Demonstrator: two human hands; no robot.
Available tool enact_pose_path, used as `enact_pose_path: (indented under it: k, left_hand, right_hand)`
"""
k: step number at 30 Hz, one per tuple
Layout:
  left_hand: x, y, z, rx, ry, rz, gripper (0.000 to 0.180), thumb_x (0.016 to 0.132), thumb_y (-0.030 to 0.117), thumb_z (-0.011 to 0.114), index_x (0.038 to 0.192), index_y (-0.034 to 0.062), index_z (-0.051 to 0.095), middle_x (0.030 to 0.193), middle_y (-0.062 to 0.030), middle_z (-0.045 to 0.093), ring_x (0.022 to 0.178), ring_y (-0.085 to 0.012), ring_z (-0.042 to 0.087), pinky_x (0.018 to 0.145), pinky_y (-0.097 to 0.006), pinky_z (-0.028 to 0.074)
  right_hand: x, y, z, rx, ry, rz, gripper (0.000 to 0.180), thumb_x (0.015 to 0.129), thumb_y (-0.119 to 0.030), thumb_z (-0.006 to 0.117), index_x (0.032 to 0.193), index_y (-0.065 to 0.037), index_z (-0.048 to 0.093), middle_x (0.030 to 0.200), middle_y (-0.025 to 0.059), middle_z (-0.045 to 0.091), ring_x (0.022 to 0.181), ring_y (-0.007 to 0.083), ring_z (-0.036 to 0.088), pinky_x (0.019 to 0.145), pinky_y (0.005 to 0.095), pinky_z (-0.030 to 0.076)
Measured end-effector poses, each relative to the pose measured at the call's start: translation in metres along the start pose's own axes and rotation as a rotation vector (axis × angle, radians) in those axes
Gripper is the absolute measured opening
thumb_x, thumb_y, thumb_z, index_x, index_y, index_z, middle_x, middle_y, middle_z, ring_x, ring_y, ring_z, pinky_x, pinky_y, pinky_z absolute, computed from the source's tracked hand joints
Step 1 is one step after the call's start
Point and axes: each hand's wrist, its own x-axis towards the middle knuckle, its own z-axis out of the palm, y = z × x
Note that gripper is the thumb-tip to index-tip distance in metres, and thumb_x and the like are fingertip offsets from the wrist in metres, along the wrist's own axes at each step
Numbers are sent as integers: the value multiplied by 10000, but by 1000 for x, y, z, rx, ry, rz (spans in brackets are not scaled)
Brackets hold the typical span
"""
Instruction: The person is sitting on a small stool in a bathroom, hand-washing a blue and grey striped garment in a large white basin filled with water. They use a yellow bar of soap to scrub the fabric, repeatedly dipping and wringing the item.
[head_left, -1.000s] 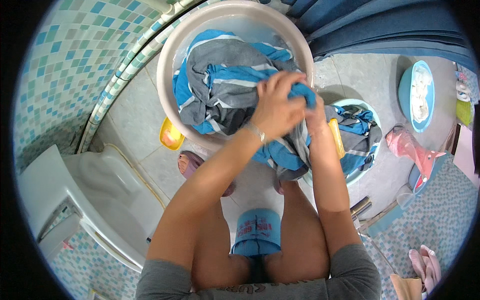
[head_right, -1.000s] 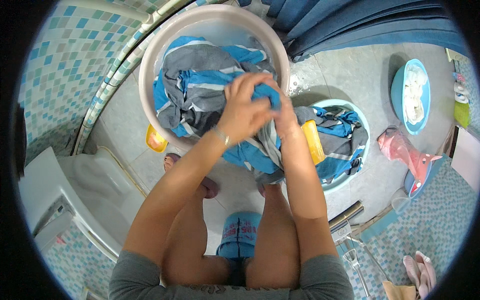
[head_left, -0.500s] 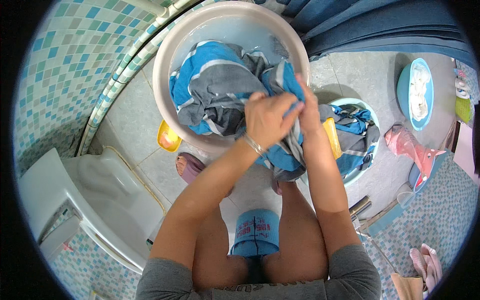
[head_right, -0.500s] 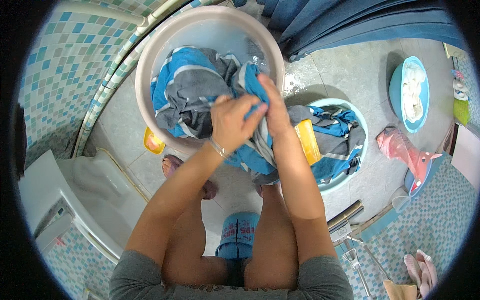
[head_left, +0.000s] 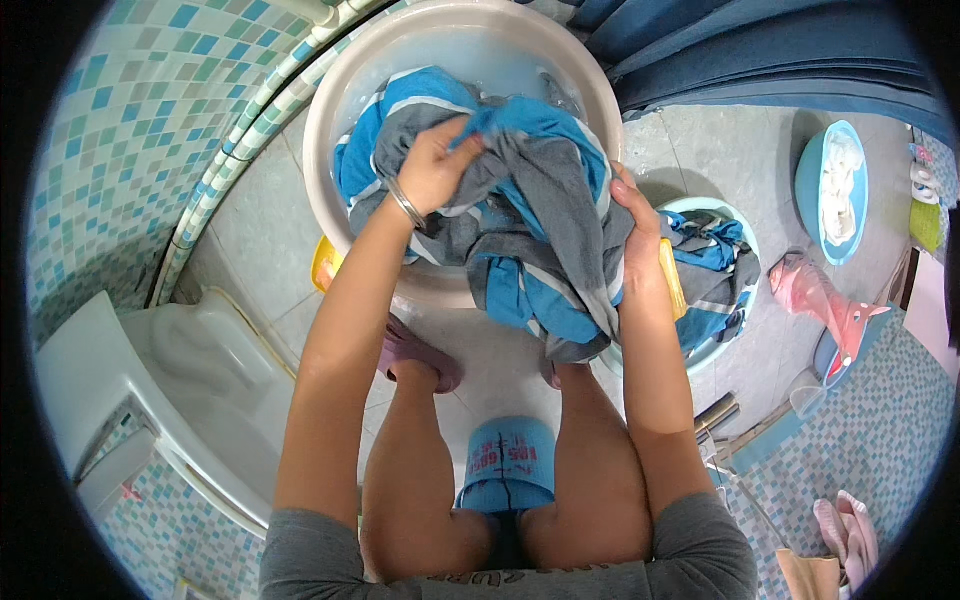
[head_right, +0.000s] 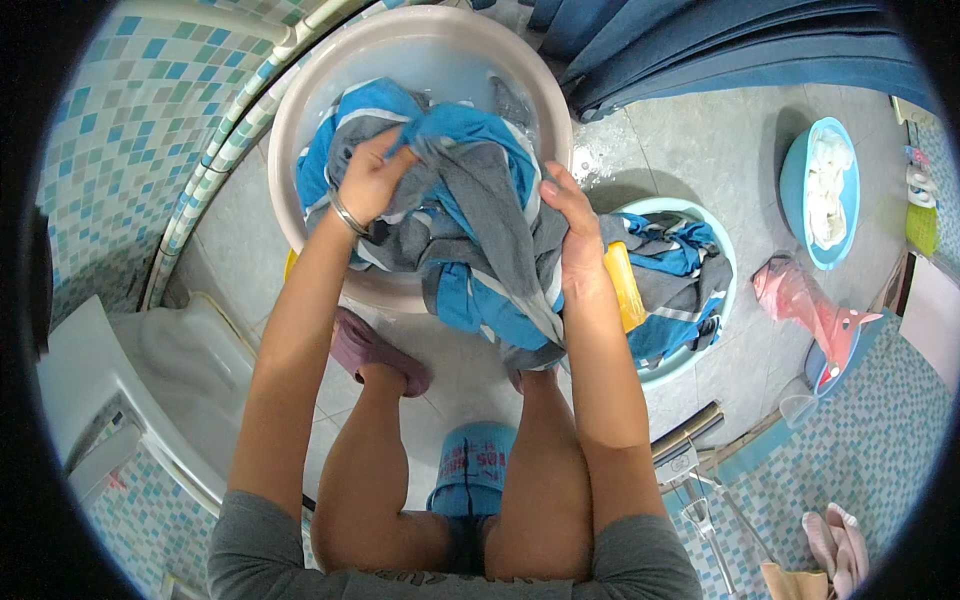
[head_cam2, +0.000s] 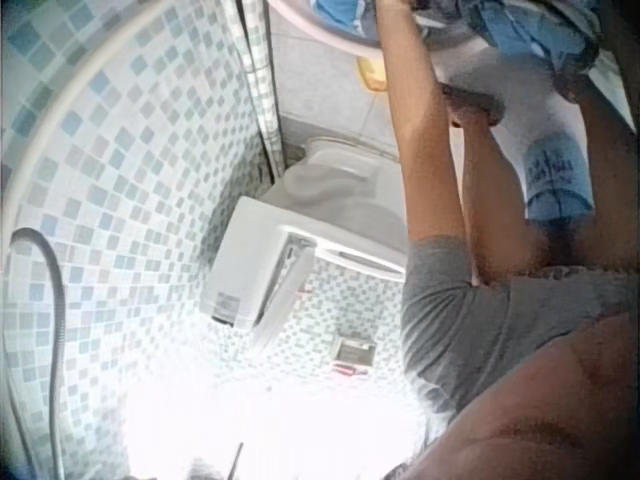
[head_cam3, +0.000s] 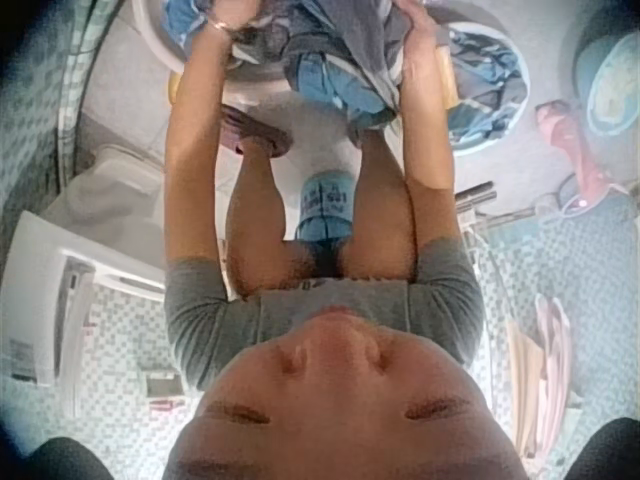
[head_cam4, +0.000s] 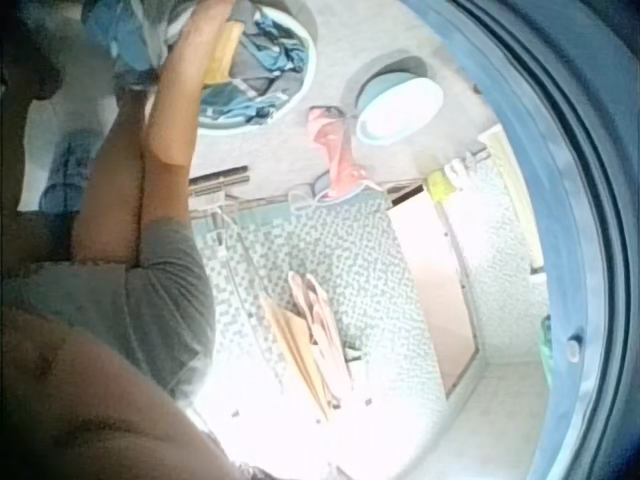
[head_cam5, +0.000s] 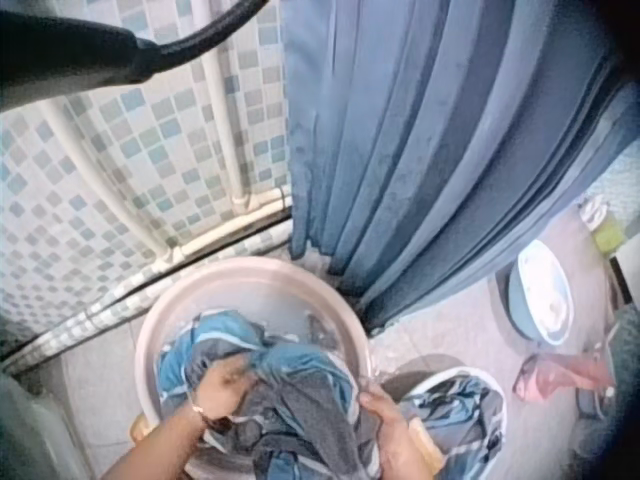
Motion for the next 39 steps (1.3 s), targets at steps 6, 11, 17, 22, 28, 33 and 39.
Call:
enact_pose_path:
  k: [6, 11, 17, 22, 28, 33, 39]
  left_hand:
    - [-12, 61, 61, -92, 264, 389, 366, 922, 271, 596, 1204, 38, 591, 1277, -151, 554, 1178, -287, 524, 996, -405, 422]
    - [17, 49, 104, 409, 567, 23, 340, 862, 312, 650, 778, -12, 595, 827, -207, 569, 821, -381, 561, 751, -459, 441]
    - [-12, 80, 108, 294, 303, 139, 410, 808, 357, 696, 1136, 126, 609, 1117, -168, 568, 911, -374, 617, 748, -417, 510]
    - [6, 62, 97, 315, 372, 108, 265, 852, 295, 654, 917, 40, 621, 822, -164, 599, 781, -407, 597, 682, -439, 493]
    - [-21, 88, 121, 332, 447, 241, 232, 795, 269, 693, 852, 56, 621, 855, -130, 573, 779, -355, 604, 654, -401, 498]
    - [-8, 68, 96, 315, 405, 362, 100, 768, 140, 650, 738, 46, 633, 733, -130, 615, 663, -335, 610, 584, -386, 496]
    - [-3, 40, 7, -12, -250, 111, 780, 759, 212, 713, 1439, 131, 340, 1418, -102, 441, 1253, -256, 455, 1036, -356, 352]
  right_hand:
    - [28, 5, -6, -102, 105, -40, 379, 936, -249, 515, 1255, -44, 530, 1149, 96, 606, 1055, 211, 577, 952, 324, 437]
    - [26, 32, -8, -507, 276, -124, 400, 908, -284, 543, 1206, -20, 581, 1142, 98, 604, 1072, 189, 557, 959, 318, 413]
    - [24, 7, -2, -115, 226, -77, 326, 887, -283, 560, 1091, -33, 602, 1101, 78, 582, 1025, 180, 532, 942, 289, 388]
    - [19, 28, 8, -251, 248, -140, 299, 914, -254, 505, 1069, -16, 599, 1054, 66, 568, 993, 167, 517, 928, 277, 382]
    - [25, 18, 6, -489, 202, -406, 288, 908, -216, 511, 1082, -21, 634, 1041, 81, 603, 991, 191, 540, 946, 288, 381]
    - [11, 27, 15, -540, 88, -391, 297, 895, -195, 535, 1067, 30, 625, 1052, 129, 616, 1006, 239, 562, 921, 322, 415]
    - [-8, -9, 19, -143, -49, -190, 166, 870, -144, 569, 726, -103, 496, 798, 47, 582, 720, 135, 592, 655, 258, 502]
